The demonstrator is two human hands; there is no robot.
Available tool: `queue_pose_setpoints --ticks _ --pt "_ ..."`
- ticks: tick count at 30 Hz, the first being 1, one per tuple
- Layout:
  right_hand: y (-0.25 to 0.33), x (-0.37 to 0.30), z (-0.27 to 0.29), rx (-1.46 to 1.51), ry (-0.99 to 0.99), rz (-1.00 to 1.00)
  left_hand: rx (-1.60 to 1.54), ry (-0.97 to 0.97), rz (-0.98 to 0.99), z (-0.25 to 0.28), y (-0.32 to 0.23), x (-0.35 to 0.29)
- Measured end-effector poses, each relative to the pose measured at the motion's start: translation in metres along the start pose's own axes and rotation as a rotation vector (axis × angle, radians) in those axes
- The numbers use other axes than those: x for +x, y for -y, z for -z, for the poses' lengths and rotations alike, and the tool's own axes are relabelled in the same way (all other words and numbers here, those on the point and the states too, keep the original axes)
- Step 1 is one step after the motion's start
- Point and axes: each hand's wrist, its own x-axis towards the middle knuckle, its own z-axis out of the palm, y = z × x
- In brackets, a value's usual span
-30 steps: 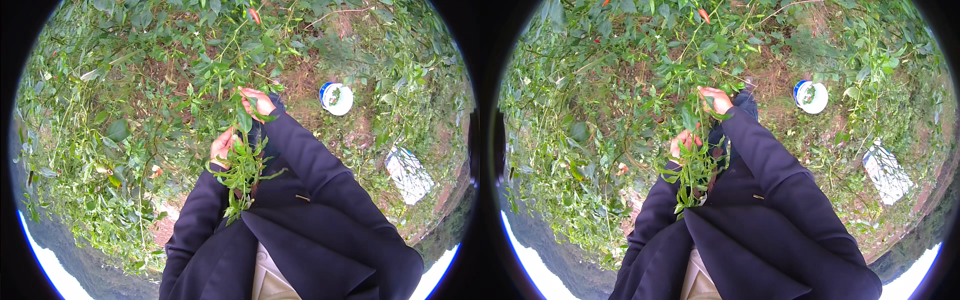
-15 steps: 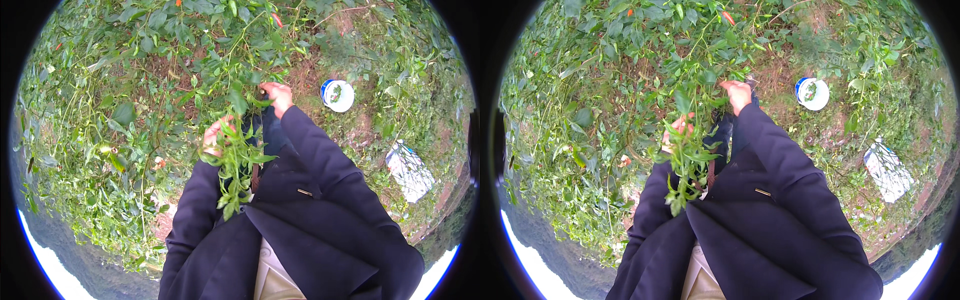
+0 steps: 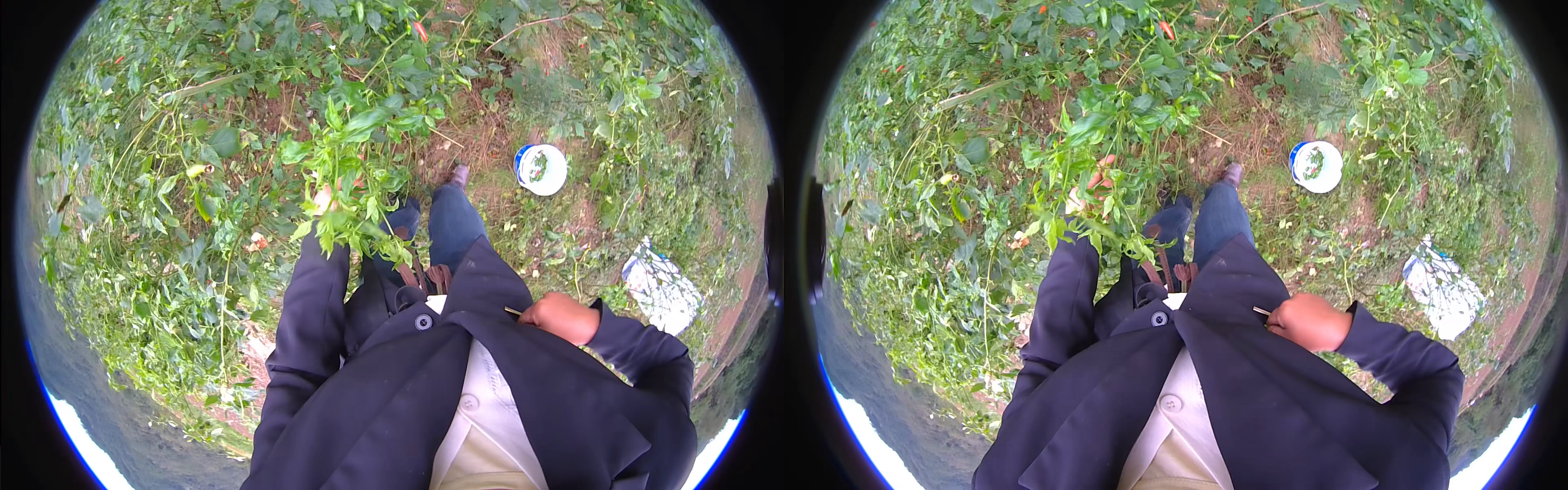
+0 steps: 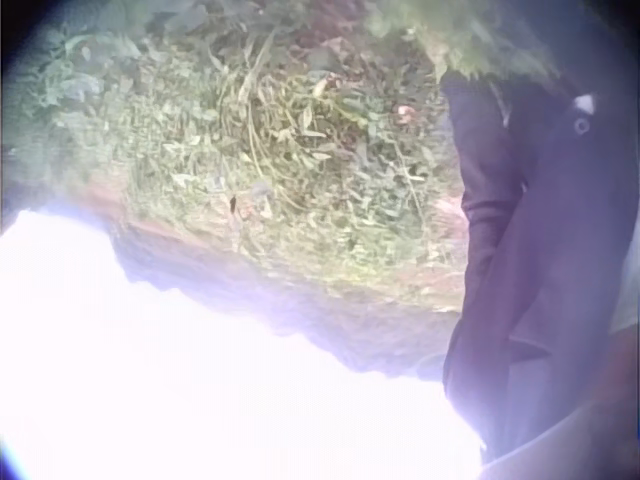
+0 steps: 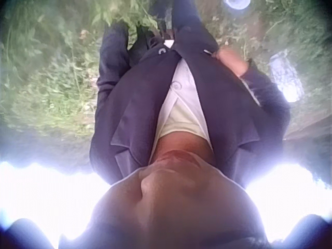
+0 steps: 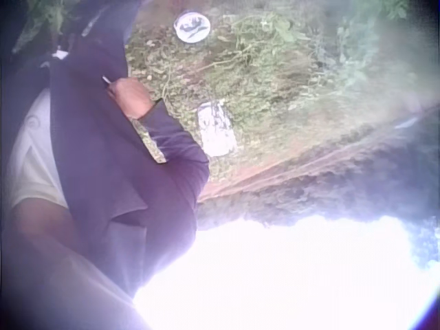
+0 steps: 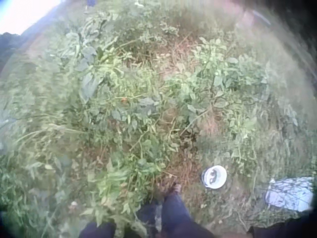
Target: The person picks green and red chilies from plants in a garden and places them into a white bucket. They move between plants, reach into foliage, and repeatedly pluck chilies by hand, depositing them into the bucket.
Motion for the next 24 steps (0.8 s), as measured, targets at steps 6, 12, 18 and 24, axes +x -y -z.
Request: queue_pose_setpoints --ticks 6,12,18,24 --pt "-0.024 -0.012 -0.007 -0.623 -0.017 -0.23 -0.048 -0.057 -0.188 0.01 0.028 0.023" --pt "-0.066 -0.039 0.039 -0.63 0.095 -0.037 0.277 0.056 -0.398 -0.062 0.017 0.035" --pt "-0.104 -0.06 0.076 -0.413 -0.054 0.165 0.32 -0.326 -0.532 -0.211 -0.019 0.081" --pt "-0.14 -0.06 0.08 -0.29 -0.295 0.173 2.668 0.481 -0.192 -0.156 0.074 0.038"
